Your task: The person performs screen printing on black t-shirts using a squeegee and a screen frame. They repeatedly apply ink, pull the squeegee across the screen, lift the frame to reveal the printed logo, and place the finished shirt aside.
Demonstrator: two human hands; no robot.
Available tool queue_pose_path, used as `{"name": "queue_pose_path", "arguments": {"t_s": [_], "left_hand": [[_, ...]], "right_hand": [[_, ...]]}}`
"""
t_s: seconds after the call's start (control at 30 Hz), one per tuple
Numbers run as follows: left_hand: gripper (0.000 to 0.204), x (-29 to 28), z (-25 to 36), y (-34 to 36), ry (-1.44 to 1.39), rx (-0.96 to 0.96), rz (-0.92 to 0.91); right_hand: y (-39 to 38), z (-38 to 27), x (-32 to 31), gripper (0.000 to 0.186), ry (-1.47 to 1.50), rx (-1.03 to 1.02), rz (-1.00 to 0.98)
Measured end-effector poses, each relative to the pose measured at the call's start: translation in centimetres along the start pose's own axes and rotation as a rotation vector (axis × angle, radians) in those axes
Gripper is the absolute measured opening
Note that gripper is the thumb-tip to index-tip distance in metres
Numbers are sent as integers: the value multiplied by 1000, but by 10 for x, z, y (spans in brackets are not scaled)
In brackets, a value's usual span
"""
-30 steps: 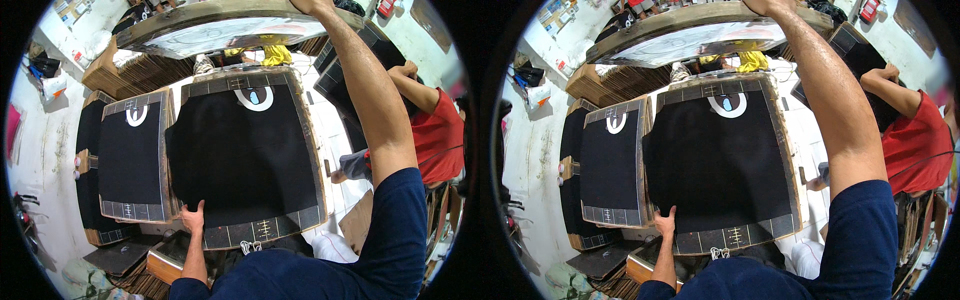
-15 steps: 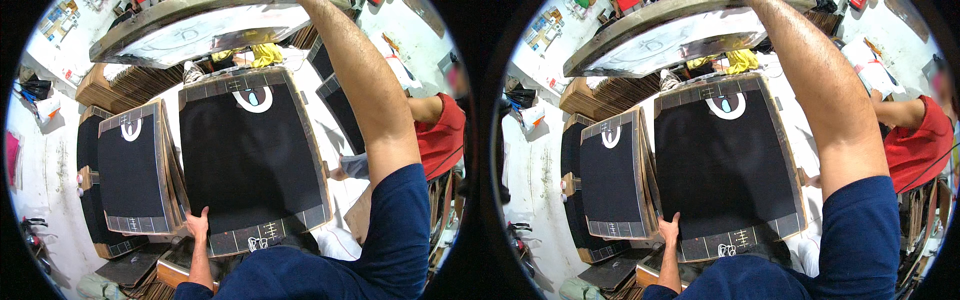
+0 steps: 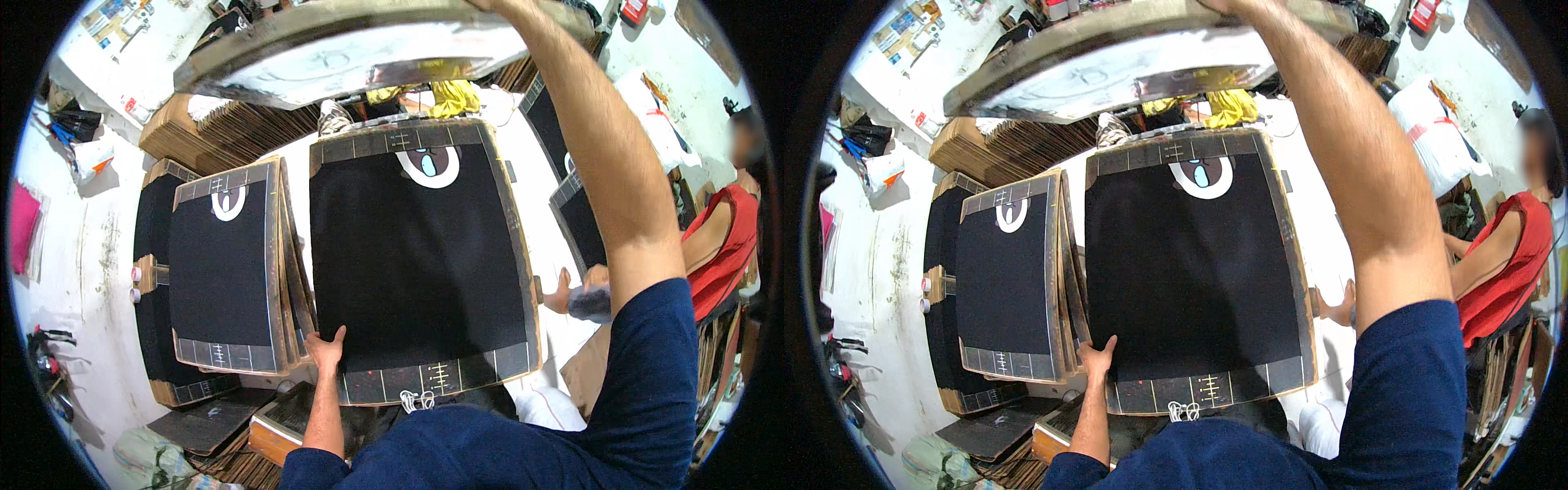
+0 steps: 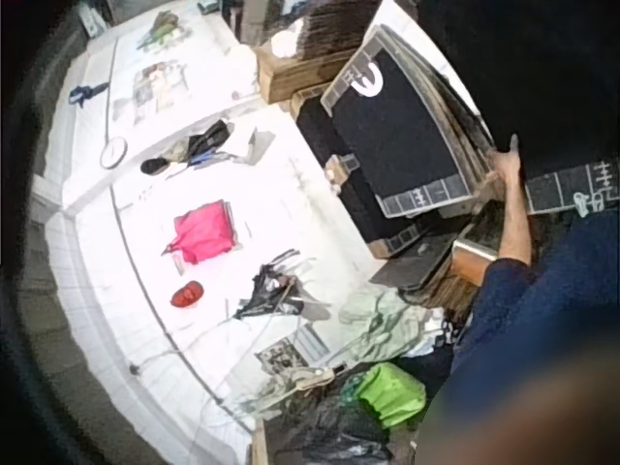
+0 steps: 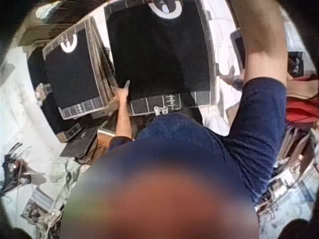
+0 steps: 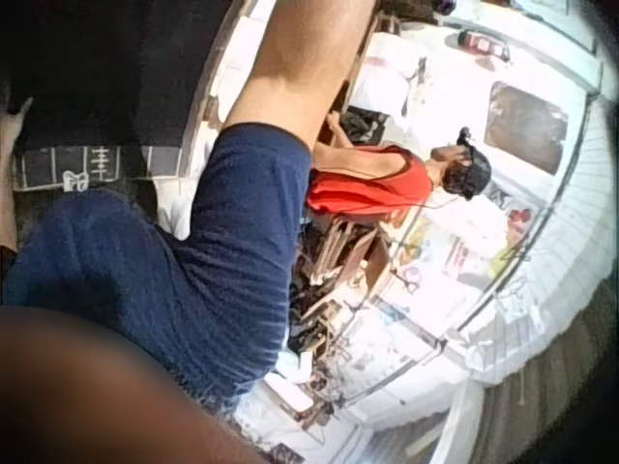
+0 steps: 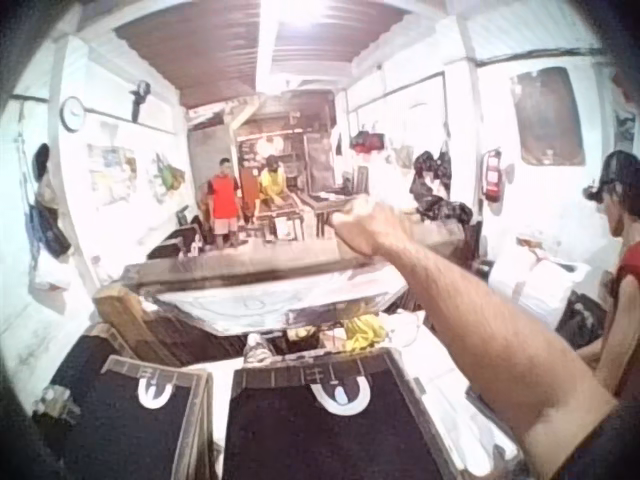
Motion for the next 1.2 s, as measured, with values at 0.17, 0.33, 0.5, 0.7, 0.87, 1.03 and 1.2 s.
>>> {"name": "queue_pose_path", "arguments": {"t_s": [0.17,0.33,0.5,0.7,0.87,1.03,1.2], "left_hand": [[78,-63,139,-19,-476,222,7],[68,-106,244,-63,-1817,324,-571],[79,-24,201,-54,-1396,-478,-595],[58,31,144,-46,-489,-54,-460],[66,48,135,-33,156,931,253],[63,66,120,-14,218,995,291],[61,68,112,-19,221,938,244]], "right_hand": [[-93,31,27,46,12,-57,-1],[-275,52,74,16,248,-184,130],[-387,90,166,49,381,56,-454],[-259,140,311,89,179,-203,-232],[-146,139,377,80,-96,-263,-396],[-132,141,373,48,-34,-171,-696],[-156,148,383,38,-50,-323,-320]]}}
Point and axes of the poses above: each hand's wrist, its own y-axis towards the middle knuckle, its own x-axis out of the palm, z = x × y, the point moved 1 cm from there along y, towards the middle knuckle, and after that the axes turned 5 degrees about y, right-handed, at the moved point
